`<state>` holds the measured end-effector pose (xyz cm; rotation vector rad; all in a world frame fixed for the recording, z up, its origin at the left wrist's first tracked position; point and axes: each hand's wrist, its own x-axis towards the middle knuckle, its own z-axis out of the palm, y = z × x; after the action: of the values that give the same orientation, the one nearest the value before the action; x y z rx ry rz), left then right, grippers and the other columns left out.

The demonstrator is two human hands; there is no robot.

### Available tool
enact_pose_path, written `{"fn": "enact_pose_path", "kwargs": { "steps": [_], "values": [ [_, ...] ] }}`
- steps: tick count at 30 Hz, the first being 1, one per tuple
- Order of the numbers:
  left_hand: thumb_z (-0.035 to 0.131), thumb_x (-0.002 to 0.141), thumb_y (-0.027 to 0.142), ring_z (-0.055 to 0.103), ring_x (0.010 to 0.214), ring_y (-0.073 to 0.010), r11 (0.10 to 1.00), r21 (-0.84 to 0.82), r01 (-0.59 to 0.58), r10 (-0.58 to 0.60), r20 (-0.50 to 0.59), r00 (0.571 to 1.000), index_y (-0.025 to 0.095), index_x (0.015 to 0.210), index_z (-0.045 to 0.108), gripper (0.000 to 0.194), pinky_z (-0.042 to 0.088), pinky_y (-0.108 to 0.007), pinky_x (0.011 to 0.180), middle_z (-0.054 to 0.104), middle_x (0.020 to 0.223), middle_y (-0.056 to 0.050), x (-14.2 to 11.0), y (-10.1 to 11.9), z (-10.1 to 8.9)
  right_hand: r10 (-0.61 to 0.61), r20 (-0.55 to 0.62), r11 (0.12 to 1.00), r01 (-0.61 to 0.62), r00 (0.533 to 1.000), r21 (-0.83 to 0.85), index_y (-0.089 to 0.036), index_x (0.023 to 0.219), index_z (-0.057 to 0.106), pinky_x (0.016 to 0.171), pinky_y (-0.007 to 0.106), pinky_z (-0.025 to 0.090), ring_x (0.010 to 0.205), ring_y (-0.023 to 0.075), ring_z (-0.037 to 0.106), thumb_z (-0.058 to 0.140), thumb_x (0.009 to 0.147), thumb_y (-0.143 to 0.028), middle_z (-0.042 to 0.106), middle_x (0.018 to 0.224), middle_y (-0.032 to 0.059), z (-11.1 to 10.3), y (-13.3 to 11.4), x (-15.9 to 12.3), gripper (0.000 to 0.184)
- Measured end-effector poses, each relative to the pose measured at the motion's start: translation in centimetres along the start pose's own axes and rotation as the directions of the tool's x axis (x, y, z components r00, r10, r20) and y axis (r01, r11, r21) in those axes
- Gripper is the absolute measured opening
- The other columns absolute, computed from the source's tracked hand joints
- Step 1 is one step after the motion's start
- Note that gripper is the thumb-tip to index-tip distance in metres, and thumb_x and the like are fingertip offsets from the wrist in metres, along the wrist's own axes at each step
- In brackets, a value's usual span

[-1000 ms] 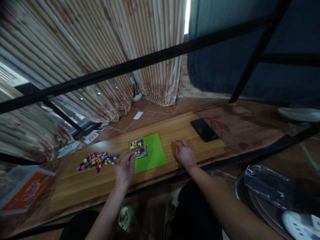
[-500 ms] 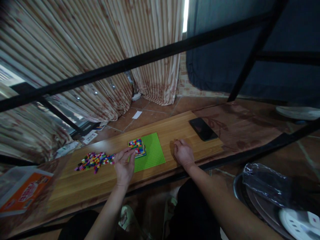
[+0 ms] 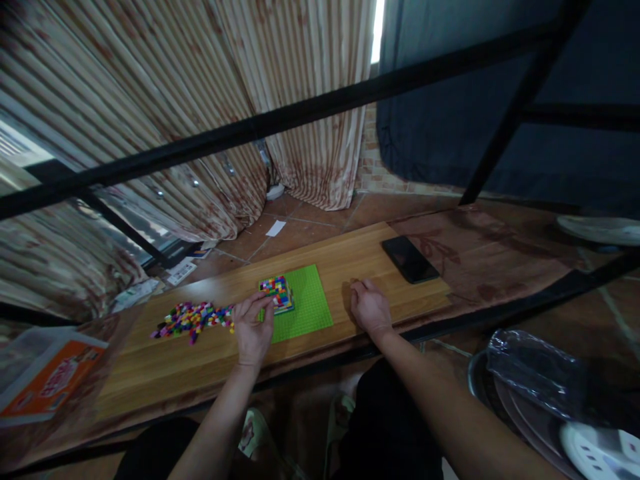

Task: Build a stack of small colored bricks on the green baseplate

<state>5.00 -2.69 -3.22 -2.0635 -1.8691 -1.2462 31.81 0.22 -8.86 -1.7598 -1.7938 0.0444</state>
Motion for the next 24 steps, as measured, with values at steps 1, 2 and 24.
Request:
{"fn": "enact_pose_path", "kwargs": {
  "steps": [1, 2, 24],
  "values": [
    [0.059, 0.085, 0.028, 0.06, 0.093, -0.0213, 1.0, 0.002, -0.006, 0.006, -0.003, 1.0, 0.025, 0.089, 0.072, 0.014, 0.037, -0.041, 0.095, 0.071, 0.101, -0.005, 0.0, 0.1, -0.1, 0.003, -0.001, 1.0, -0.003, 1.0, -0.004, -0.019, 0.091, 0.066, 0.074, 0.03, 0.043, 0.078, 0.02, 0.059, 0.043, 0.088, -0.021, 0.066, 0.092, 0.0086, 0.0, 0.0, 0.0, 0.023],
    [0.059, 0.085, 0.028, 0.06, 0.094, -0.0214, 1.0, 0.005, -0.015, 0.015, -0.007, 1.0, 0.025, 0.09, 0.072, 0.014, 0.037, -0.041, 0.096, 0.071, 0.102, -0.005, -0.1, 0.1, -0.1, 0.005, -0.003, 1.0, -0.005, 1.0, -0.007, -0.019, 0.091, 0.066, 0.074, 0.03, 0.043, 0.079, 0.0201, 0.059, 0.044, 0.088, -0.022, 0.066, 0.092, 0.0085, 0.0, -0.1, 0.0, 0.023],
    [0.054, 0.085, 0.014, 0.052, 0.116, -0.027, 0.994, 0.092, -0.066, 0.064, 0.03, 0.998, 0.031, 0.106, 0.069, 0.031, 0.025, -0.057, 0.105, 0.067, 0.121, -0.006, -1.8, -0.1, 0.8, -0.001, -0.001, 1.0, 0.001, 1.0, 0.006, -0.018, 0.092, 0.066, 0.076, 0.031, 0.044, 0.082, 0.0211, 0.059, 0.042, 0.088, -0.022, 0.065, 0.094, 0.0095, 0.0, 0.1, -0.1, 0.024]
  ]
}}
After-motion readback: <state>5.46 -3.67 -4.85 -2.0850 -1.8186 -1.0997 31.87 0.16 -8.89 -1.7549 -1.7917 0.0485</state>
